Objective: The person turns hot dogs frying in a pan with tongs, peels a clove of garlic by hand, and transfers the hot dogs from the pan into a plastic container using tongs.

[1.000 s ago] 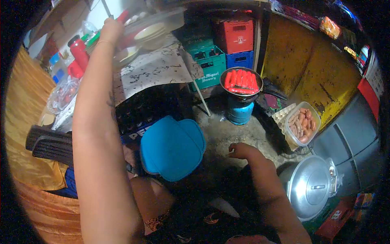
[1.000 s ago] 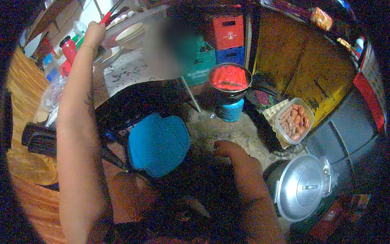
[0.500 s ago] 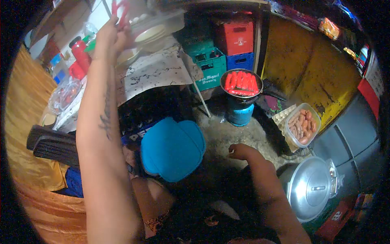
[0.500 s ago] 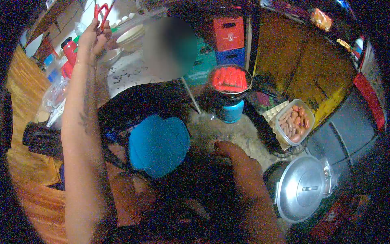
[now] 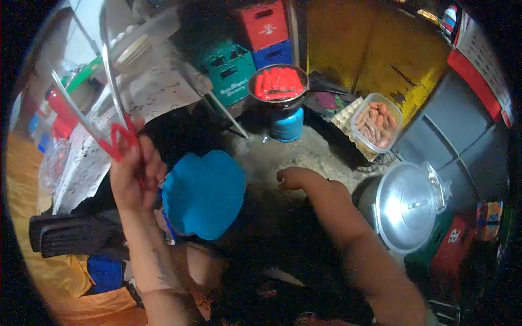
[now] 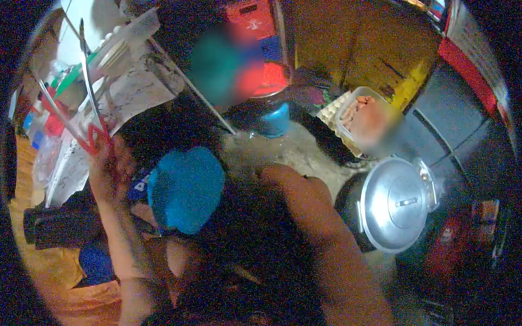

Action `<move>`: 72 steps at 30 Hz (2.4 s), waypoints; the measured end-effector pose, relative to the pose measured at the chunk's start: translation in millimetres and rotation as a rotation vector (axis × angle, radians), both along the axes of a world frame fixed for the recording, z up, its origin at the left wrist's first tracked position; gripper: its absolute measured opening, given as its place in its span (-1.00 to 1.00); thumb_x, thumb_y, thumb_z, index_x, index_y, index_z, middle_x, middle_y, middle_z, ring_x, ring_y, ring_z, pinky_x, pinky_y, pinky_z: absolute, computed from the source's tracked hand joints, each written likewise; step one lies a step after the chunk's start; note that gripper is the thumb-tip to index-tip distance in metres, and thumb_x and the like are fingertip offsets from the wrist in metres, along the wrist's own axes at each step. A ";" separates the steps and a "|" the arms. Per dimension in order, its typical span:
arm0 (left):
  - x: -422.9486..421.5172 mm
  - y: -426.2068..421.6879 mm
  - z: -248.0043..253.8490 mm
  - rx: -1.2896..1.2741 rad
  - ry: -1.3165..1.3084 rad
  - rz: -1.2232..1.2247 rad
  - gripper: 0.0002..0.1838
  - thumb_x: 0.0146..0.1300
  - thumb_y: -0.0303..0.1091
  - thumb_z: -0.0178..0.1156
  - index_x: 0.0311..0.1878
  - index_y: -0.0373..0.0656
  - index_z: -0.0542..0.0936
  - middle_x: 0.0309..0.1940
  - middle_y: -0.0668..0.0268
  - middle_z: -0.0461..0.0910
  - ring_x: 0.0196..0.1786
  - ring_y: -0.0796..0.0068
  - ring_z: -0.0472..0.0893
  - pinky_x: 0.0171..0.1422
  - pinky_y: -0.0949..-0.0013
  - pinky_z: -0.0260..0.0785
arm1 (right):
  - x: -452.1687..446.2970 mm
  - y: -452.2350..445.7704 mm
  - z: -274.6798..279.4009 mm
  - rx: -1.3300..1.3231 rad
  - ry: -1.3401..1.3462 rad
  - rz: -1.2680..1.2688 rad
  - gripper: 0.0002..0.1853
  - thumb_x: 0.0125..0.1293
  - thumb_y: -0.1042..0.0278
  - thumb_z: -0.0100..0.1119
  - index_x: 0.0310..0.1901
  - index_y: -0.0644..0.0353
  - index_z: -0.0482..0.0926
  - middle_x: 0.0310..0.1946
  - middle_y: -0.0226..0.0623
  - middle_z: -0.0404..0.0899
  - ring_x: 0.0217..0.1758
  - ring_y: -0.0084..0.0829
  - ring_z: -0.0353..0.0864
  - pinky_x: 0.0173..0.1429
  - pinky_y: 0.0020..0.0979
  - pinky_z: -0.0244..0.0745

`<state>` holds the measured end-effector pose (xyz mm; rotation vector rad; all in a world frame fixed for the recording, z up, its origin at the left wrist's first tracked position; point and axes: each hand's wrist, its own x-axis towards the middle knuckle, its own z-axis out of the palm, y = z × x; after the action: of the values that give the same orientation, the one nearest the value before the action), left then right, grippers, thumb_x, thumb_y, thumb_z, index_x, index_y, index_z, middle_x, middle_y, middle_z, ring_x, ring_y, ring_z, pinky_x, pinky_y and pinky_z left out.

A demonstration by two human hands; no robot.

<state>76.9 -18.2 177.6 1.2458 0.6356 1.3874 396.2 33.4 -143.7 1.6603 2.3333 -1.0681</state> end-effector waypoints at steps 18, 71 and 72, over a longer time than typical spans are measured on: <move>-2.3 -68.6 -201.0 -0.299 0.739 -0.196 -0.50 0.24 -0.32 0.39 0.15 -0.20 0.39 -0.28 0.35 0.55 -0.36 0.54 0.56 -0.27 0.38 0.48 | -1.4 -13.0 39.7 -0.049 -0.144 0.077 -0.41 0.24 -0.15 0.29 0.18 0.07 0.56 0.10 -0.06 0.62 0.16 -0.02 0.59 0.21 -0.09 0.48; 10.9 -72.5 -240.7 -0.515 0.506 -0.168 -0.64 0.51 -0.06 0.06 0.13 -0.14 0.43 -0.34 0.39 0.52 -0.44 0.61 0.51 -0.42 0.45 0.37 | -62.1 -15.0 -17.9 -0.216 -0.113 0.238 -0.54 0.18 0.14 0.29 0.09 0.16 0.66 0.06 -0.05 0.67 0.07 -0.10 0.68 0.15 -0.12 0.54; 9.7 -71.9 -245.5 -0.521 0.510 -0.175 -0.63 0.50 -0.06 0.06 0.14 -0.14 0.43 -0.34 0.38 0.53 -0.44 0.61 0.51 -0.42 0.45 0.37 | -63.5 -17.3 -10.1 -0.204 -0.140 0.233 -0.53 0.17 0.15 0.29 0.11 0.15 0.65 0.06 -0.05 0.67 0.08 -0.09 0.67 0.16 -0.12 0.53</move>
<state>86.6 -90.1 -67.9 1.1871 1.1266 0.6844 332.7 16.1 -153.8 1.3110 2.1809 -1.0639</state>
